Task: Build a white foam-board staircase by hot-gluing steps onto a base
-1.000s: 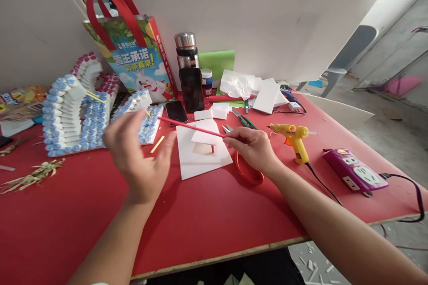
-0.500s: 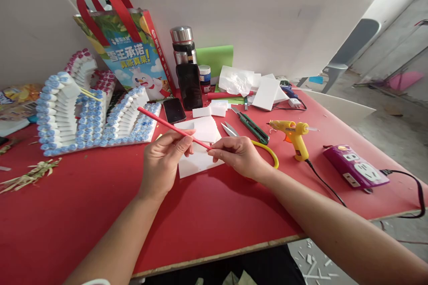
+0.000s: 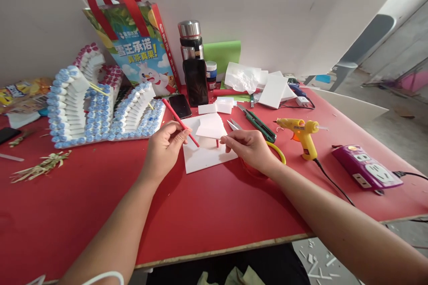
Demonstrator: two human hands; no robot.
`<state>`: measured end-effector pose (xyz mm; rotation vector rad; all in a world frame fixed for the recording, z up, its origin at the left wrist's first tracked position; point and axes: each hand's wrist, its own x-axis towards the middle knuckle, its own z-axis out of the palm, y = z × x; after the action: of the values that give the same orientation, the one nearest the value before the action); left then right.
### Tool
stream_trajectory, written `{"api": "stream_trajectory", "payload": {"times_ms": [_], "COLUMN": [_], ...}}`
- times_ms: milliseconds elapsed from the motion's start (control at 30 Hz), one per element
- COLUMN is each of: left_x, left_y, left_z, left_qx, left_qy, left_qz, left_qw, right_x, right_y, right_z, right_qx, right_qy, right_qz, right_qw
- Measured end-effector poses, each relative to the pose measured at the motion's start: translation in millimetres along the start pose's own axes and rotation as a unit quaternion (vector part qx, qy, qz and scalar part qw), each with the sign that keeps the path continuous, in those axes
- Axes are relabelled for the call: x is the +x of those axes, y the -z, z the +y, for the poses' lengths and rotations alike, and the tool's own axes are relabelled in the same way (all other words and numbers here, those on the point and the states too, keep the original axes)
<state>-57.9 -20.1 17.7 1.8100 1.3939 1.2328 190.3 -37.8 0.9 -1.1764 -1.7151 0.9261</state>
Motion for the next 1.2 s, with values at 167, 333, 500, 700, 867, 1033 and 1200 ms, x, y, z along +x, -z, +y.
{"api": "stream_trajectory", "payload": {"times_ms": [167, 333, 500, 700, 867, 1033, 1200], "left_x": [2, 5, 7, 10, 9, 9, 9], "left_y": [-4.4, -7.0, -9.8, -11.5, -11.1, -10.9, -11.0], "left_z": [3, 6, 6, 6, 3, -2, -4], "left_qx": [0.017, 0.02, 0.039, 0.042, 0.041, 0.029, 0.015], "left_qy": [-0.023, -0.036, -0.045, -0.045, -0.032, -0.017, -0.008], "left_qz": [-0.005, -0.011, -0.015, -0.024, -0.027, -0.039, -0.046], "left_qw": [1.0, 0.999, 0.998, 0.998, 0.998, 0.999, 0.999], "right_x": [1, 2, 1, 1, 1, 1, 1], "right_y": [-1, 0, 1, 1, 2, 2, 2], "right_z": [0, -2, -2, -2, -3, -2, 1], "right_qx": [-0.004, -0.013, -0.014, -0.015, -0.012, -0.01, -0.012], "right_qy": [-0.004, -0.016, -0.019, -0.02, -0.021, -0.019, -0.013], "right_qz": [0.002, 0.001, 0.0, 0.0, 0.003, 0.005, 0.003], "right_qw": [1.0, 1.0, 1.0, 1.0, 1.0, 1.0, 1.0]}}
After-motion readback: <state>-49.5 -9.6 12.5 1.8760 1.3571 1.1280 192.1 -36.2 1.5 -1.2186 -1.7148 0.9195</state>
